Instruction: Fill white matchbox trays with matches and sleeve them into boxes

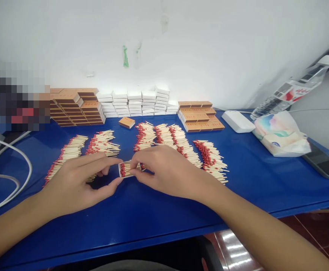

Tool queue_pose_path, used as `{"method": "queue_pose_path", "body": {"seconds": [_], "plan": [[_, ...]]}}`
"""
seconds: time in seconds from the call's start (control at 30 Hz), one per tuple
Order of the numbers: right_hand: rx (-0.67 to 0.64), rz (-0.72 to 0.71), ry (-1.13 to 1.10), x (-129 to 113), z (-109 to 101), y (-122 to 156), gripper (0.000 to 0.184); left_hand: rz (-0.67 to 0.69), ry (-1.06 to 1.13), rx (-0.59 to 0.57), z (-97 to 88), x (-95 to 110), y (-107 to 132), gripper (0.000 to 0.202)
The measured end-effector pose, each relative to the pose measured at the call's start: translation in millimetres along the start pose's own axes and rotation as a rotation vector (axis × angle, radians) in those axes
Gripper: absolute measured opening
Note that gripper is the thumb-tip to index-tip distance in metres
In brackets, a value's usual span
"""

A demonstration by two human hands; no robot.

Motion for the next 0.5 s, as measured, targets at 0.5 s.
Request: {"method": "queue_pose_path", "body": {"seconds": [0.5], "plan": [[-0.256,0.214,0.193,46,-12,5,0.012,0.010,-0.040,0.039,-8.4,-2,-1,0.021]]}}
Point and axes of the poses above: each hand's wrist, its own y-axis away from the middle knuckle, its own z-axis out of the palm, x = y × z, the point moved 5 cm from there along -y, towards the middle knuckle, and after that the axes turned 3 degrees about -y, right-handed, at the moved point
